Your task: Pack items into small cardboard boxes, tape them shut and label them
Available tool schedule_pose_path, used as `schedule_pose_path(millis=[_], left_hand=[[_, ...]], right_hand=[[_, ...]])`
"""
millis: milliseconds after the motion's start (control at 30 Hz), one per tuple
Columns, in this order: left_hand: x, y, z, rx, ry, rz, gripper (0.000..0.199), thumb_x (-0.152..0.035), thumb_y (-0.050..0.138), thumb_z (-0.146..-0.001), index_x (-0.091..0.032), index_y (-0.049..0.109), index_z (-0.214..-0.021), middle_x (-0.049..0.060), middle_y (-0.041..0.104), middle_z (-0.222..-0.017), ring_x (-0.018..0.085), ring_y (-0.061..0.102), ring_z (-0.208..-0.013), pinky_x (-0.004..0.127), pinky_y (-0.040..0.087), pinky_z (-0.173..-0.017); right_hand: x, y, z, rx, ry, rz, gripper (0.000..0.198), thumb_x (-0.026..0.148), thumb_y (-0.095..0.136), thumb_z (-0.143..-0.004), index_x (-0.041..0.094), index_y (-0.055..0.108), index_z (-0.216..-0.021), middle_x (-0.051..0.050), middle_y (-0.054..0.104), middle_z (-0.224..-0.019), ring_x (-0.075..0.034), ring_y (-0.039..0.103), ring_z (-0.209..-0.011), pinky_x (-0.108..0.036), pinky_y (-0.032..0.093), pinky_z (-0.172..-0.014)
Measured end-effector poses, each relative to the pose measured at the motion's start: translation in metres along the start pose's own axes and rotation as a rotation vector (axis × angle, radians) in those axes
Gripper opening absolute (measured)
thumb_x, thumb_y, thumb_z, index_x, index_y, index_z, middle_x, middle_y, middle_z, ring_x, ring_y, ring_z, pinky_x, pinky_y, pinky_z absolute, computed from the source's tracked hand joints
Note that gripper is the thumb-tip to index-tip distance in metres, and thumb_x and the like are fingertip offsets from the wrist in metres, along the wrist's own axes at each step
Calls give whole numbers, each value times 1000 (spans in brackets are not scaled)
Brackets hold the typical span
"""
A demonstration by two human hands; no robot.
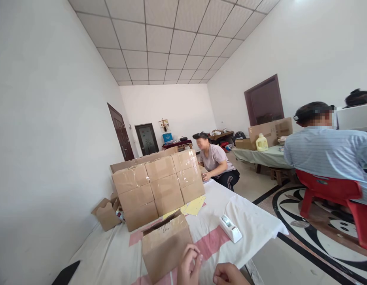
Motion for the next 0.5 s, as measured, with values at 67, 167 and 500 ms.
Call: schedule_pose_path(millis=[67,167,500], left_hand=[[-6,-7,-2,51,-94,23,32,-39,42,-104,-20,60,-84,4,63,-87,17,64,-82,29,52,-78],[-11,-9,1,106,-199,48,31,-40,38,-105,-21,62,-101,6,63,-98,19,64,-92,31,53,-85],[0,2,7,153,-213,63,31,-40,38,-105,-21,62,-102,8,62,-105,21,63,-102,35,52,-93]], right_hand=[[9,-2,5,-21,-92,14,33,35,67,-75,23,76,-104,-6,76,-92,-18,63,-70,-30,53,-69],[26,2,7,-21,-183,45,59,27,66,-74,26,67,-133,-9,72,-121,-19,65,-81,-33,54,-81],[41,26,-6,-35,-246,97,31,41,54,-91,19,67,-74,-4,65,-77,-18,55,-72,-29,42,-69]])
Point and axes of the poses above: each hand's wrist, its own z-axis away from the middle knuckle, its own y-axis out of the palm, x = y × z, the point moved 6 cm from there along -z, towards the middle knuckle
